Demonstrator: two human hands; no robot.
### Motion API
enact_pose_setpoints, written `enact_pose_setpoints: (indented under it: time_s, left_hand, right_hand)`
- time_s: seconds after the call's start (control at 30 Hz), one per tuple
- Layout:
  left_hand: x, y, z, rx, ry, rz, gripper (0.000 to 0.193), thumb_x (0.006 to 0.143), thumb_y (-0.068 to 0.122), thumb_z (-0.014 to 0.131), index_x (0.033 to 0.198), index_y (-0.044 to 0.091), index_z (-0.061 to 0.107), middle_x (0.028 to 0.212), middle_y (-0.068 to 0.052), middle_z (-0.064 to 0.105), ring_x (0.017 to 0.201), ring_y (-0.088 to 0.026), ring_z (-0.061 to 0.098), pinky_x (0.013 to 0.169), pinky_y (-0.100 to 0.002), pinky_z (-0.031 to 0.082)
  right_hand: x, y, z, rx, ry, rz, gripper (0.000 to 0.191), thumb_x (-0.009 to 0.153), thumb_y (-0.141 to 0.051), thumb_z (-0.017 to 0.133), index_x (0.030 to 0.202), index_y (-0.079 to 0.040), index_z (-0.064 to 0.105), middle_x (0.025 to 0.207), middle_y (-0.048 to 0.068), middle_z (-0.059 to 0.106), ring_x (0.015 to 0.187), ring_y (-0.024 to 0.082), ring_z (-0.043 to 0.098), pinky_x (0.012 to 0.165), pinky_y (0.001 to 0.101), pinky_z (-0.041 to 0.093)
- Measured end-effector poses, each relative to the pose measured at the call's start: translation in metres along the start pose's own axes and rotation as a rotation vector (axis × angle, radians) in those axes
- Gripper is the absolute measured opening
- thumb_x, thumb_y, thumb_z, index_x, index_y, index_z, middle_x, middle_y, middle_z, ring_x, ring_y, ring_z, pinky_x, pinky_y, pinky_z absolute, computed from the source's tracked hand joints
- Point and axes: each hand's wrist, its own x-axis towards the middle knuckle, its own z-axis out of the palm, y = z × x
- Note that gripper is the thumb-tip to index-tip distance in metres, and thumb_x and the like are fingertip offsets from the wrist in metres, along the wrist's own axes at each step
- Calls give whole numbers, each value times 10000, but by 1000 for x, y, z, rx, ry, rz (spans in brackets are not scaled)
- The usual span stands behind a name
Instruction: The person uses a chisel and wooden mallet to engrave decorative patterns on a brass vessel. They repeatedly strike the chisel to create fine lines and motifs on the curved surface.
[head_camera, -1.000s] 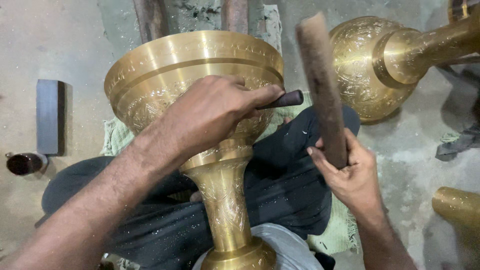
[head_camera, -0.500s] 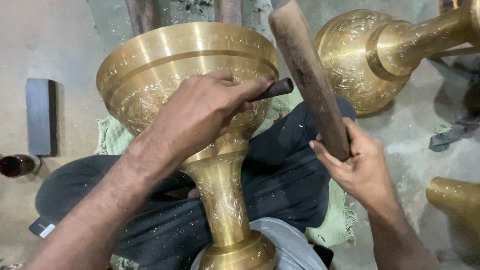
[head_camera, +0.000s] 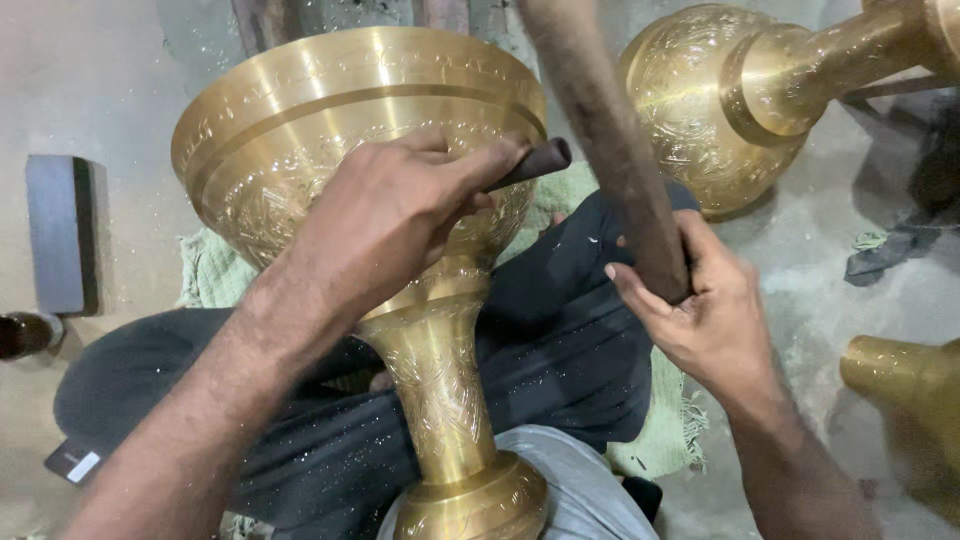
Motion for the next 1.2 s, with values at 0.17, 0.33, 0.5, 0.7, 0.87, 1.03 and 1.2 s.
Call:
enact_pose_setpoints:
  time_s: [0.17,0.33,0.5,0.7,0.87,1.03,1.2]
  left_hand:
    - [-9,1,1,24,-11,-16,405,1033,192,692,1428,181,602,824,-74,750,721,-189,712,588,-346,638]
    - [-16,2,4,-19,136,48,452,1064,179,692,1491,150,546,926,-60,770,799,-181,713,646,-321,638]
    - [-20,5,4,11,104,-28,456,1023,199,730,1454,152,588,886,-59,782,712,-177,689,577,-326,611]
    - [-17,10,-6,-64,81,-56,379,1025,143,741,1384,69,645,960,-89,791,764,-194,710,640,-343,631]
    - [-30,5,-37,-547,328,-295,290,1016,23,685,1299,-3,626,1157,-160,729,1075,-234,766,860,-317,709]
    - [-47,-5,-72,-611,469,-283,226,1141,-31,669,1340,-3,567,1255,-165,697,1178,-232,760,1000,-320,691]
    - [-36,1,-63,-693,401,-542,299,1016,-9,674,1303,25,600,1104,-148,747,1020,-215,784,889,-313,712]
  right_hand:
    - [5,-8,-2,163,25,52,183,974,-71,742,1014,-30,568,834,40,682,654,92,668,534,209,529]
    - [7,-19,-6,257,91,10,215,931,-70,753,1066,-9,597,895,62,665,752,116,656,651,228,540]
    - [8,-27,-9,-47,-32,11,240,901,-95,786,1072,-4,644,731,41,656,673,140,666,610,289,512]
    - [11,-27,-15,-83,-85,63,259,893,-101,781,1034,-7,585,694,75,598,592,137,598,571,306,481]
    - [3,-1,-8,136,128,130,239,883,-2,793,1034,-34,609,825,11,595,725,109,572,655,249,480]
    - [-21,45,8,471,295,120,214,969,35,775,1077,-19,598,857,32,626,711,78,615,608,212,476]
    - [-31,82,45,755,374,-108,204,995,41,739,1097,-48,587,934,58,687,760,86,672,615,204,513]
